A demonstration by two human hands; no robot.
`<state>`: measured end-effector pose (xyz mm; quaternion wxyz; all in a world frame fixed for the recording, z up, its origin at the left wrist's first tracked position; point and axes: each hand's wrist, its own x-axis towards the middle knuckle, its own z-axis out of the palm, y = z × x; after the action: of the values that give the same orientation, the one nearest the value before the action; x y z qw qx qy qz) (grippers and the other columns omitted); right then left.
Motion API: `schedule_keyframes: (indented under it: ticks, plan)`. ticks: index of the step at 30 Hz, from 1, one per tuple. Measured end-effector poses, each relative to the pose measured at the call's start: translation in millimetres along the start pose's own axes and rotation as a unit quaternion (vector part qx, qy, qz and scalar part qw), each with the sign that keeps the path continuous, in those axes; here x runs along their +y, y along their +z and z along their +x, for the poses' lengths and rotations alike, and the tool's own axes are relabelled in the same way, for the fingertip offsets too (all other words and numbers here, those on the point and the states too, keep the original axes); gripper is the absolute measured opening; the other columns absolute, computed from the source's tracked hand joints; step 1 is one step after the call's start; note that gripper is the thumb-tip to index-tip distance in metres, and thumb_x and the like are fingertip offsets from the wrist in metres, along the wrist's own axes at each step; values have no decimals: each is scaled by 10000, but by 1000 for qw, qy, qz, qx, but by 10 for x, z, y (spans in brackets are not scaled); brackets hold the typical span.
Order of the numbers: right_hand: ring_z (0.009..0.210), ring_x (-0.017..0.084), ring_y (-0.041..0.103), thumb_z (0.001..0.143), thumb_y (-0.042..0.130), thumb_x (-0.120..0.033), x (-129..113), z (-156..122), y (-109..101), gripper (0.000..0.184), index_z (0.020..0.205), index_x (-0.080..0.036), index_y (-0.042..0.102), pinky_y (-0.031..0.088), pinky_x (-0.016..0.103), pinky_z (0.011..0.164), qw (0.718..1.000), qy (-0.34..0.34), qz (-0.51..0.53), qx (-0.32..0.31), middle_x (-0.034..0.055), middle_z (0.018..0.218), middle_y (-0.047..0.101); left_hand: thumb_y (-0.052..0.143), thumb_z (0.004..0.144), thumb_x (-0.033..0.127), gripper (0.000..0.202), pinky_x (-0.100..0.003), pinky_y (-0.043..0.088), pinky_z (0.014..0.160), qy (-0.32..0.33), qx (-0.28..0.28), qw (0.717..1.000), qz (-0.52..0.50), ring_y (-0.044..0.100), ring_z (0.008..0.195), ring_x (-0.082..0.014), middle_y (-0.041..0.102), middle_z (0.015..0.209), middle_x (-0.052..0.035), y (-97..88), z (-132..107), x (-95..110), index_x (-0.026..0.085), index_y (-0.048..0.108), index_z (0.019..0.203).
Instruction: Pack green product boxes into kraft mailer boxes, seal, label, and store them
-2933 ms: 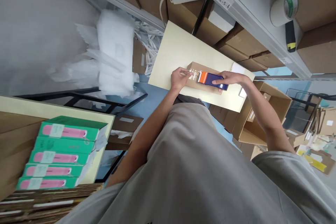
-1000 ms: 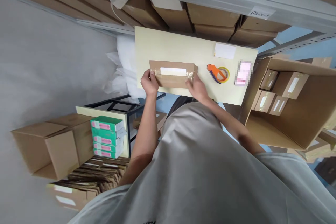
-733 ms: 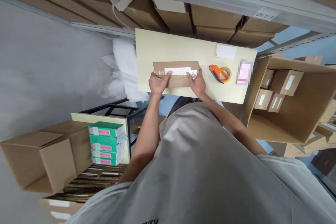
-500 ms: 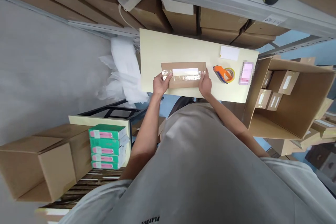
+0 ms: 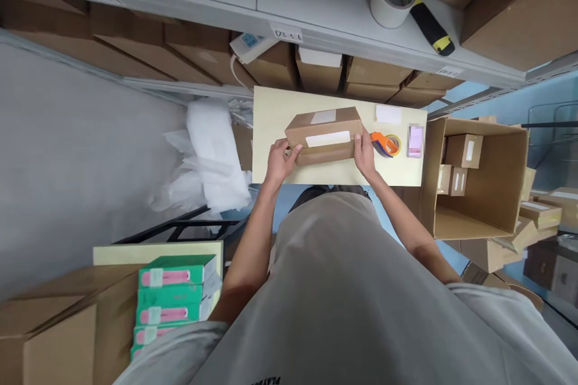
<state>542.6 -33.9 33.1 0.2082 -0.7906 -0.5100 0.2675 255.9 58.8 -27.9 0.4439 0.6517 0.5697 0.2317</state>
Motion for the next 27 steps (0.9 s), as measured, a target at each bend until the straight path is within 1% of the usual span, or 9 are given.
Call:
schedule_keyframes:
  ticks: [3,7,10,14,16,18,21,24,27]
  plan:
    - [1664,353,508,1213,354,-488,-19,-31,94,663,1793,-190,471,439,556,1387,998,11,27,53,229,1722,576,756,951,356,165,-385,605,919,9,13,1000,17,721,933,-244,760,1208,-119,-98,45,-101,219,788,1037]
    - [1462,377,660,1150,507,-416,53,-230,330,552,1606,-148,666,583,503,1259,997,72,41,-4,264,1606,592,712,925,295,185,-419,634,932,-45,20,999,10,754,892,-241,776,1240,-133,-123,-59,-256,220,798,1071]
    - [1359,351,719,1099,481,-272,121,-392,513,534,1582,-140,669,653,476,1154,991,104,69,-43,268,1601,605,701,900,277,260,-486,645,995,-59,18,998,10,786,959,-292,796,1278,-162,-102,-158,-377,225,823,1124]
    - [1454,351,669,1038,524,-213,227,-455,605,593,1617,-162,638,652,487,1164,991,102,69,-56,245,1603,659,662,868,215,379,-548,632,1085,-82,-3,996,17,795,1126,-369,829,1291,-155,-44,-208,-450,260,847,1196]
    - [1434,341,681,1010,544,-189,326,-432,551,621,1623,-149,632,626,488,1209,992,100,60,-54,241,1605,673,633,863,167,471,-572,598,1162,-78,21,996,27,771,1246,-392,832,1311,-154,-5,-217,-421,267,836,1275]
    - [1442,345,676,999,537,-167,474,-400,429,628,1617,-96,623,565,493,1281,994,107,24,-26,268,1626,655,616,873,134,537,-590,546,1241,-56,80,994,39,731,1354,-401,819,1364,-166,30,-230,-345,249,806,1362]
    - [1535,393,599,1025,518,-180,766,-350,174,611,1609,-18,593,477,528,1346,989,132,-59,31,324,1649,618,609,936,146,497,-587,505,1287,-16,137,989,47,707,1394,-386,805,1414,-164,77,-258,-160,235,778,1395]
    - [1501,426,599,1038,529,-203,1074,-274,-39,601,1605,-11,569,492,566,1299,979,157,-119,53,337,1611,629,609,990,184,386,-557,525,1260,6,108,992,58,717,1347,-367,822,1376,-153,162,-284,56,225,791,1328]
    - [1414,409,631,1020,545,-187,1319,-174,-115,587,1584,-26,564,516,552,1241,973,167,-153,39,313,1537,661,607,1022,188,325,-539,535,1234,18,57,995,86,723,1294,-354,838,1318,-149,330,-309,255,213,810,1275]
